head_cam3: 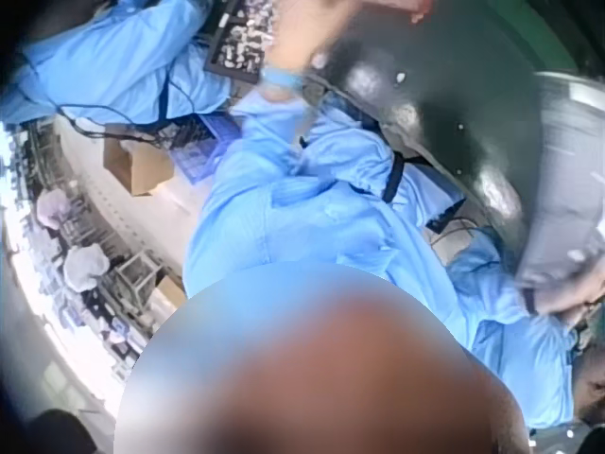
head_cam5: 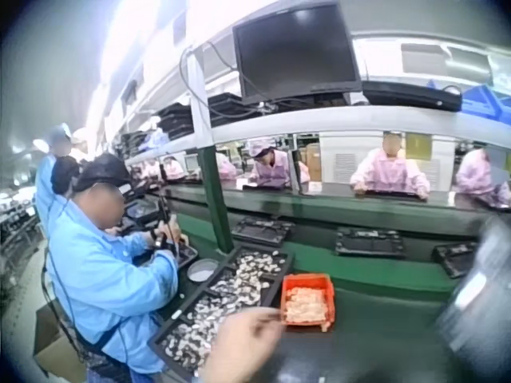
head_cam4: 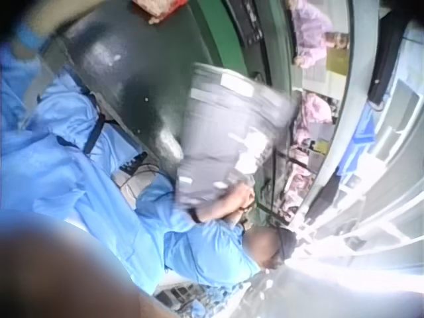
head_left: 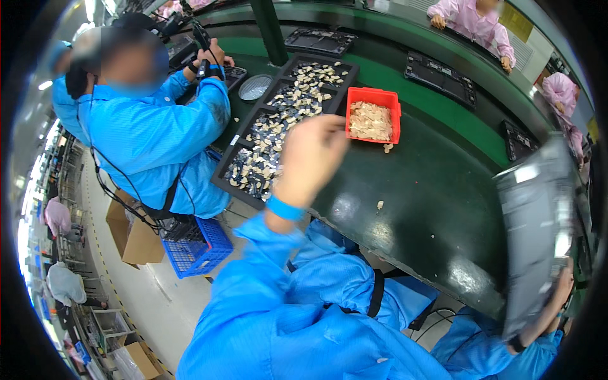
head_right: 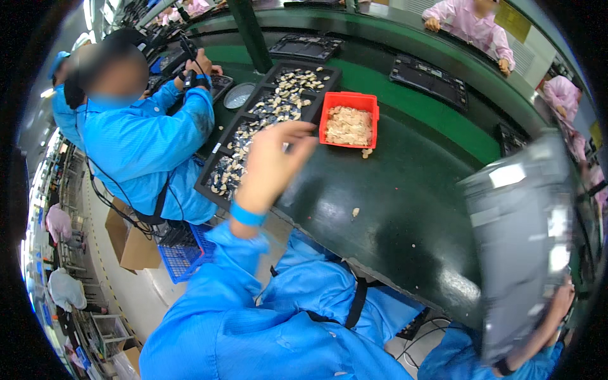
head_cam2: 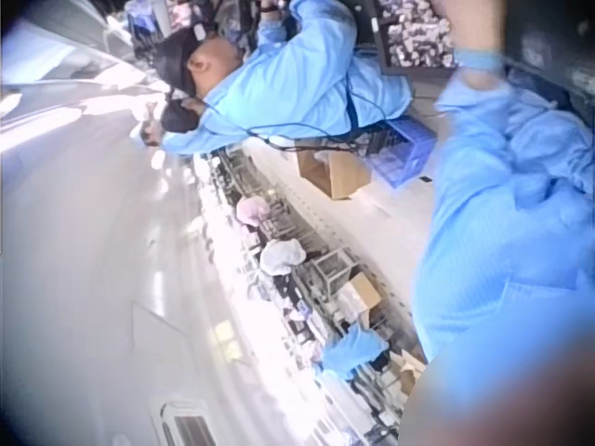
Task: Assembling components and cables within an electronic device on a manufacturing assembly line.
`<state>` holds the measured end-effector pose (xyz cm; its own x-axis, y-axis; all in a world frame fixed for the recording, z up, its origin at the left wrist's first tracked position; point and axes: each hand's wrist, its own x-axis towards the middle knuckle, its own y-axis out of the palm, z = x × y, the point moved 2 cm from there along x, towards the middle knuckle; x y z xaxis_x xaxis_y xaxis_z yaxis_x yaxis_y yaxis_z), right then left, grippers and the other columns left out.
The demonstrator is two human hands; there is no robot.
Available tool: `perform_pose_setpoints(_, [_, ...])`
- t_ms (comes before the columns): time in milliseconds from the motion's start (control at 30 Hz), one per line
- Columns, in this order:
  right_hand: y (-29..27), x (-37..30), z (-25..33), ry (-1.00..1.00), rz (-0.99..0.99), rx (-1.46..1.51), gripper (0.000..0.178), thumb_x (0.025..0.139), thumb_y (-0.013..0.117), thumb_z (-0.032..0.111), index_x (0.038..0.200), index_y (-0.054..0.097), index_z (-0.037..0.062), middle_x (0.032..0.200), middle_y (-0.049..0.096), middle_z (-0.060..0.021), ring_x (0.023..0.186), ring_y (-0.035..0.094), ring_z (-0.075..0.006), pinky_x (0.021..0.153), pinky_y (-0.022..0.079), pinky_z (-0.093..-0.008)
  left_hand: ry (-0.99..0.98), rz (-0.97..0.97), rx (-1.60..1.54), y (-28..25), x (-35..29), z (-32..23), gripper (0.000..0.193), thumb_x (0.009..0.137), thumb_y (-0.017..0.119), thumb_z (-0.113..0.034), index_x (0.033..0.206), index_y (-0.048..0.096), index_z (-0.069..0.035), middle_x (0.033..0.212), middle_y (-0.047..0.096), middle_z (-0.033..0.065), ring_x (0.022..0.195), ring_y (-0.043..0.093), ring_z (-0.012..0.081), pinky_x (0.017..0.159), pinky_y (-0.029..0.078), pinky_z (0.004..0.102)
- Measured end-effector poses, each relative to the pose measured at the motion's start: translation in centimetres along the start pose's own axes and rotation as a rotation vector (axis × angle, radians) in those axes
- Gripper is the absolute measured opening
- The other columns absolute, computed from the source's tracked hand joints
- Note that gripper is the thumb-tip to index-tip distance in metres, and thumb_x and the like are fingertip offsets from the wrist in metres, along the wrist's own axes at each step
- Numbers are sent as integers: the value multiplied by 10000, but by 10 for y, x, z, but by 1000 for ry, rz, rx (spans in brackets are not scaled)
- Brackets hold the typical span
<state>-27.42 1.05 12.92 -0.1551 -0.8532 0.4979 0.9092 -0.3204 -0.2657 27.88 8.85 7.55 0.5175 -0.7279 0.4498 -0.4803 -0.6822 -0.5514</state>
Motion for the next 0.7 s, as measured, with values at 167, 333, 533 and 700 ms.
perform_pose_setpoints(167, [119,-47,-58,514,335,409,347,1041,662,195,1295,604,-35,1139,661,-42,1027,596,-100,950,459,-254,80,59,543,-50,43,155,408,839,826,-279,1150,776,-20,967,765,215,875,752,350,816,590,405])
perform_pose_setpoints(333, [155,-13,-140,570,528,323,377,1054,649,212,1355,584,-5,1221,666,-88,1110,616,-141,999,460,-282,-78,223,426,-62,57,183,186,845,788,-208,972,831,-80,874,777,168,835,764,335,804,603,410])
perform_pose_setpoints(533, [193,-23,-24,-168,289,-322,373,1007,676,160,1337,628,-6,1348,662,-160,1275,608,-287,1116,422,-375,0,-96,125,-78,75,135,228,903,789,-185,1004,797,20,891,792,150,784,760,196,734,589,306])
perform_pose_setpoints(700, [330,-83,97,-533,570,33,364,880,810,125,1210,720,1,1228,728,-187,1142,703,-343,995,552,-400,-202,-3,-339,-57,66,83,230,896,818,-144,1010,788,54,868,794,109,764,739,123,683,576,247])
